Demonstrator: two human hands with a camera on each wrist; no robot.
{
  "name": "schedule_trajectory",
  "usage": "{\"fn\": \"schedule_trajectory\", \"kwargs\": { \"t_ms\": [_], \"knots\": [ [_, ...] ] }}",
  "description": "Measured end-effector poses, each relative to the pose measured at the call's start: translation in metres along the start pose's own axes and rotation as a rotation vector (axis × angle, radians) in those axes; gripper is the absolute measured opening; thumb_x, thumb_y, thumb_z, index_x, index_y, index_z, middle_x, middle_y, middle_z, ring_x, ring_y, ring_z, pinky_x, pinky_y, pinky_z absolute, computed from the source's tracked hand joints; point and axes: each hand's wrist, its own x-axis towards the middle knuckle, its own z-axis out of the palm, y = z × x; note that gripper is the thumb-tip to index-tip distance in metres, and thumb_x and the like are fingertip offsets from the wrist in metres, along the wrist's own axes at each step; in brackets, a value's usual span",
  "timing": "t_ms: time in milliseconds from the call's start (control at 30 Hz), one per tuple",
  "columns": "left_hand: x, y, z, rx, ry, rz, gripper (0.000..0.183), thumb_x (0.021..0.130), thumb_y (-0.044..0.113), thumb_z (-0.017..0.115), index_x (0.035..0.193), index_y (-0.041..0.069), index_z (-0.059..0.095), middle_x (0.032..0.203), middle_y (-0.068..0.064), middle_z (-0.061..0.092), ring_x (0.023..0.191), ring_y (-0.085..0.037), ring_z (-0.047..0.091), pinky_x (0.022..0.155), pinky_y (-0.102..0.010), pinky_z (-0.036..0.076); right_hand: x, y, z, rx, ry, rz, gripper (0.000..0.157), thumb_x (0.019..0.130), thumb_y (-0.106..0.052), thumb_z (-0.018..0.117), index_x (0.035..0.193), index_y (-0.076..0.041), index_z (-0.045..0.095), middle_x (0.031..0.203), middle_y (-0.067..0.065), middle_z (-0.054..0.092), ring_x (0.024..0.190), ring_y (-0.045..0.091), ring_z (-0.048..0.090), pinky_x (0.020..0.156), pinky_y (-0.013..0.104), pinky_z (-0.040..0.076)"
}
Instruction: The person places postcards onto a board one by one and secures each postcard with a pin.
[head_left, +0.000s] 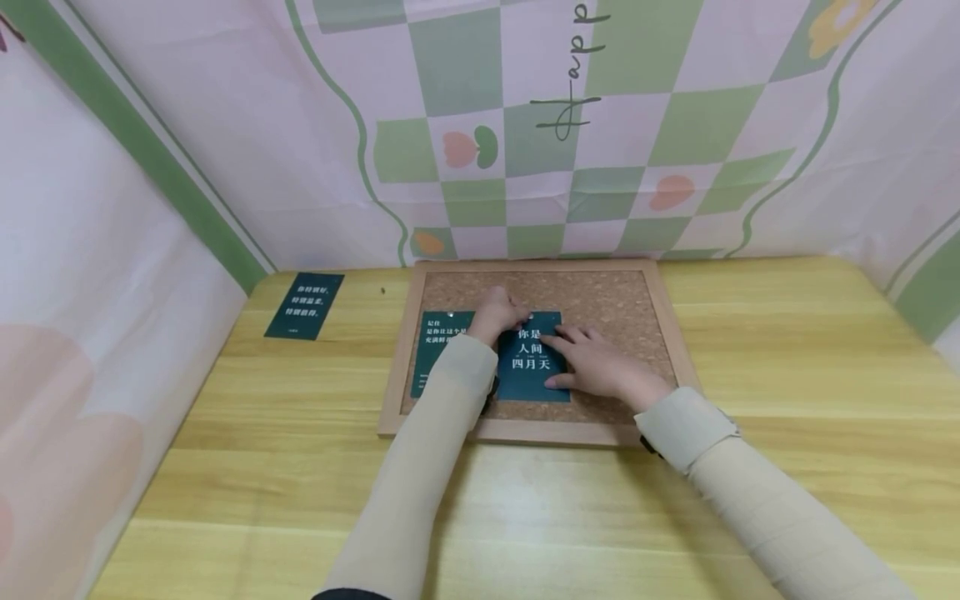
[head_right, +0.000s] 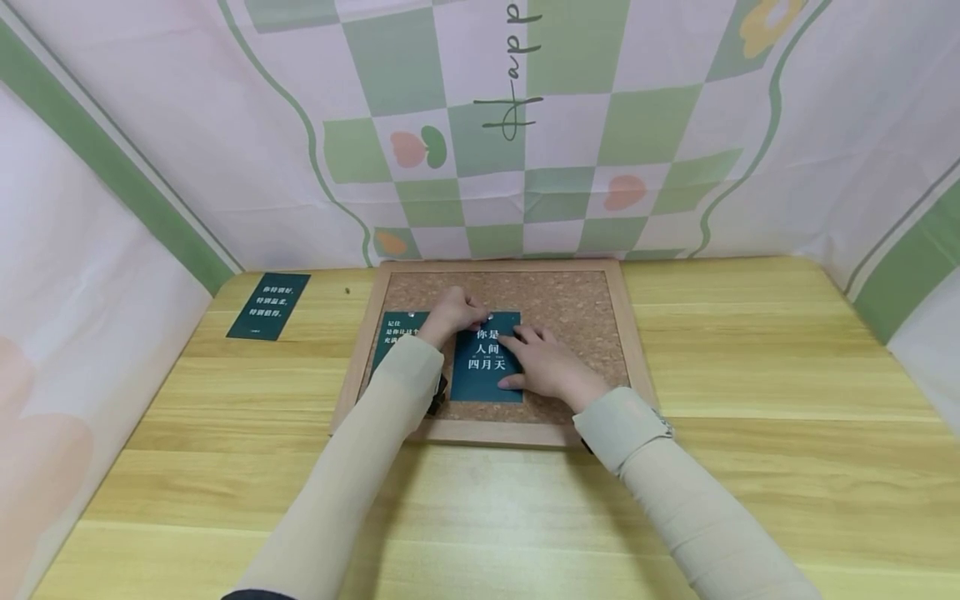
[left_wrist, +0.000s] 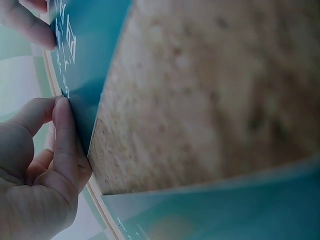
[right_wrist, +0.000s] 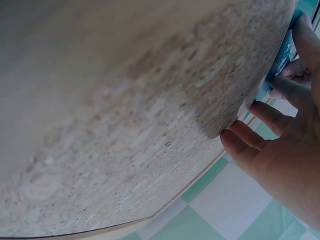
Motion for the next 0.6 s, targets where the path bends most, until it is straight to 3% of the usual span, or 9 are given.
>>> {"fn": "schedule_trajectory", "kwargs": {
  "t_ms": [200,600],
  "knots": [
    [-0.0012,0.0002,0.0001,0.004,0.005,-0.005,0.031,0.093,0.017,0.061,0.063,0.007,0.061,0.051,0.003,0.048,0.054,-0.011,0.049,0.064,-0.024,0.042,0.0011,0.001,0.0007,0.003,0.001,-0.004,0.072,0.092,-0.04,0.06,0.148,-0.007,0.032,0.153,0.029,0.024,0.139,0.051,0.022,0.11,0.063,0.027],
    [-0.0011,-0.0013,0.0004,-0.025,0.011,-0.008,0.021,0.093,0.018,0.062,0.089,0.0,0.073,0.059,0.002,0.052,0.058,-0.009,0.051,0.069,-0.025,0.045,0.0007,0.0004,0.0001,0.016,0.011,-0.008,0.071,0.092,-0.038,0.062,0.148,-0.005,0.033,0.152,0.03,0.025,0.138,0.053,0.023,0.109,0.064,0.027]
  ]
}}
